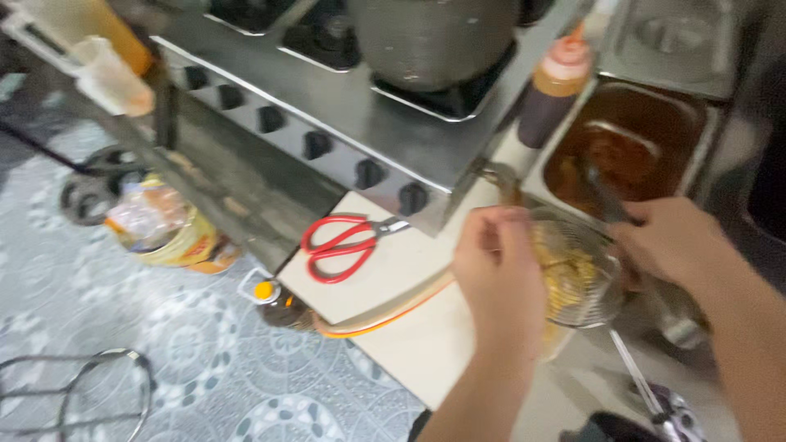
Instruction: The person assembles multiple black bowls by adding corn, fried items, and sliced meat using tongs, then retrieves a bag of meatballs from a freezer, cuts it open with scissors, and adds meatballs to the bowls.
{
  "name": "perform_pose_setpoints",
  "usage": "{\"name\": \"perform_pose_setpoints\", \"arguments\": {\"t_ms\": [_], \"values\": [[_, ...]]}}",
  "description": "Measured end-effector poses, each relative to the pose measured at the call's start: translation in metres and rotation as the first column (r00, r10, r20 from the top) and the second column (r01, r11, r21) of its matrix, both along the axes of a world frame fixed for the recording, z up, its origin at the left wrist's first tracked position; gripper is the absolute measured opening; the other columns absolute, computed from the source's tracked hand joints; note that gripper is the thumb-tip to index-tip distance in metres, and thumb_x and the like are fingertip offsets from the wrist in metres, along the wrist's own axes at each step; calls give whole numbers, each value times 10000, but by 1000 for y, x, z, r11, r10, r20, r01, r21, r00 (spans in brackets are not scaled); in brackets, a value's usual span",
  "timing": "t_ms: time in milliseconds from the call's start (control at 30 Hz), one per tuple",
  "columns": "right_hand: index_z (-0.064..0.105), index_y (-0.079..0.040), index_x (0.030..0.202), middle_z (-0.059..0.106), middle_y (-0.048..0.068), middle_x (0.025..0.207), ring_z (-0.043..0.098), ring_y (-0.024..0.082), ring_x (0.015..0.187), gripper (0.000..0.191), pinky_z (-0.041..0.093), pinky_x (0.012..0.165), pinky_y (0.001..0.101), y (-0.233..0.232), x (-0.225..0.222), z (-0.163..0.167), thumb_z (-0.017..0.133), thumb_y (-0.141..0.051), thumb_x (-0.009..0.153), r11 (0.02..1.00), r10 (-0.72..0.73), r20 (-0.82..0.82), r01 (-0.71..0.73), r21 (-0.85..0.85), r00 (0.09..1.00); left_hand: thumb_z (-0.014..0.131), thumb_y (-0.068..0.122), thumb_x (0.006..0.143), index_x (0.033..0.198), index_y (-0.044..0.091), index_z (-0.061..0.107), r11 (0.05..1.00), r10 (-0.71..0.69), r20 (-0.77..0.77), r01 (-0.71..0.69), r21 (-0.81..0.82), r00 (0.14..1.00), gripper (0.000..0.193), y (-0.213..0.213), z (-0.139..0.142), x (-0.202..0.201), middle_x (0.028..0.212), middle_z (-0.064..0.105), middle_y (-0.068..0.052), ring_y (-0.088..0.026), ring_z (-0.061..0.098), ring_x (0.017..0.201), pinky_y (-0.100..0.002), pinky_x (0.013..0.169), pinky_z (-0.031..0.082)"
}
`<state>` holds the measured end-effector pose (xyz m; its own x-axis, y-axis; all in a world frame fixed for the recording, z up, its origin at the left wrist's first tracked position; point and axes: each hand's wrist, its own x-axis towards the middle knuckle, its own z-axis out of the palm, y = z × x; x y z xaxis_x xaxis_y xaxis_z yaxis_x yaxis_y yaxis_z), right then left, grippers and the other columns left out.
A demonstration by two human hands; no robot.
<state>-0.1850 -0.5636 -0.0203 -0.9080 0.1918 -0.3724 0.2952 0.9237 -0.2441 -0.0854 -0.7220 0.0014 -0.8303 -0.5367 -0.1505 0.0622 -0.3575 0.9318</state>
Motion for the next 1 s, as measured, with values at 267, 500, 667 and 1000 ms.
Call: {"name": "perform_pose_setpoints", "arguments": {"t_ms": [267,500,667,1000], "values": [[718,17,995,745,191,744,731,275,648,263,597,645,391,7,14,-10,579,-200,1046,993,83,52,-78,-85,995,574,167,1003,950,9,643,1000,-19,-101,19,1,995,181,4,10,19,797,654,-7,-58,543,670,-238,588,447],[714,63,1198,730,195,848,745,328,613,261,582,617,457,3,19,-13,612,-112,1033,966,-45,15,47,-255,999,561,133,980,938,-5,651,999,4,-98,-9,-45,995,170,-4,16,22,781,659,-19,-67,570,674,-245,593,458],[716,38,1249,740,203,856,743,319,616,282,601,601,445,0,22,-15,608,-107,1033,973,-57,37,64,-221,998,567,144,996,927,-15,647,999,15,-124,-19,-30,992,191,-7,17,25,806,673,-31,-69,579,701,-239,625,467],[763,30,998,741,200,748,744,289,618,265,604,619,415,8,26,-3,592,-164,1052,985,22,23,-18,-170,1000,565,161,987,936,5,639,999,-45,-79,47,21,996,180,-4,25,23,787,648,-1,-53,550,667,-240,563,449]]}}
